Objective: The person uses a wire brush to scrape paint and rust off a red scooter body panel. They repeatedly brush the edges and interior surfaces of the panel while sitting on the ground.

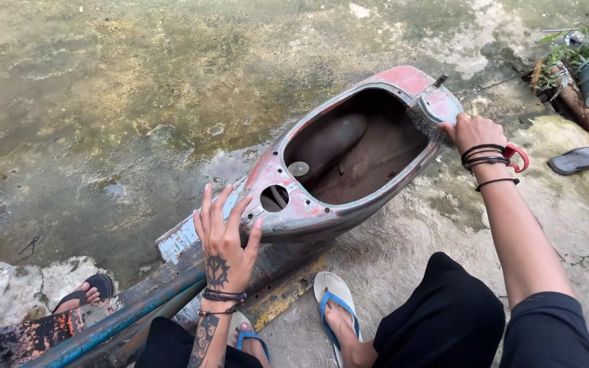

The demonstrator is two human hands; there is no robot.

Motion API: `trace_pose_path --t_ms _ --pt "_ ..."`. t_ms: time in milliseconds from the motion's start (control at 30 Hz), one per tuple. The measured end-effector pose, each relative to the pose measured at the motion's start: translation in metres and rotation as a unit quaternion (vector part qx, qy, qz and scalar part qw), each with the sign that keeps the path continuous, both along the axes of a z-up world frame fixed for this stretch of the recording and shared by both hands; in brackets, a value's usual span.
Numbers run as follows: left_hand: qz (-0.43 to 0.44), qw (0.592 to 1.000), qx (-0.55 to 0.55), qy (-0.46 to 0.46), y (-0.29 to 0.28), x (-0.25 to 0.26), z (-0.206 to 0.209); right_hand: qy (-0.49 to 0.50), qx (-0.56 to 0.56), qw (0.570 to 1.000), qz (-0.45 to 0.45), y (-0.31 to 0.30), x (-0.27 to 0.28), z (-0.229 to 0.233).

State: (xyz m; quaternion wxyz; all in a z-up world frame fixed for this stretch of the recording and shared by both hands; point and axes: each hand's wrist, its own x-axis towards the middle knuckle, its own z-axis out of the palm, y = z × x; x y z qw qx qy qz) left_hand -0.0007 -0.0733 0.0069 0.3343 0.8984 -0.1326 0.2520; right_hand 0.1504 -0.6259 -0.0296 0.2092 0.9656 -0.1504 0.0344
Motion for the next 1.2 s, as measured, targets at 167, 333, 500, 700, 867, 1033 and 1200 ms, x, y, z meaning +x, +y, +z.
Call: trace_pose_path --t_ms 167,333,500,700,867,1033,1200 --pt "0.010 1.000 0.008 -0.001 0.016 -0.004 -0.008 -0.106 0.114 0.987 -0.047 0.015 -0.020 0.015" --pt "0.018 1.000 0.006 0.002 0.020 -0.003 -0.014 -0.082 0.224 0.971 -0.001 0.008 -0.058 0.033" --pt "-0.004 1.000 0.009 -0.006 0.012 -0.004 -0.013 -0.113 0.021 0.985 0.131 0.026 -0.105 0.031" --pt "-0.007 0.999 0.019 0.043 0.004 -0.001 -0.017 -0.034 -0.062 0.967 0.245 0.057 -0.130 0.014" --pt "-0.009 0.999 0.017 0.042 0.003 -0.005 -0.016 -0.018 -0.025 0.967 0.254 0.080 -0.141 0.054" --pt "-0.012 0.999 0.023 0.046 0.006 -0.006 -0.015 0.057 0.088 0.957 0.270 0.076 -0.134 0.070" --pt "-0.011 0.999 0.019 0.044 0.007 -0.007 -0.013 0.082 0.182 0.948 0.249 0.069 -0.132 0.050"
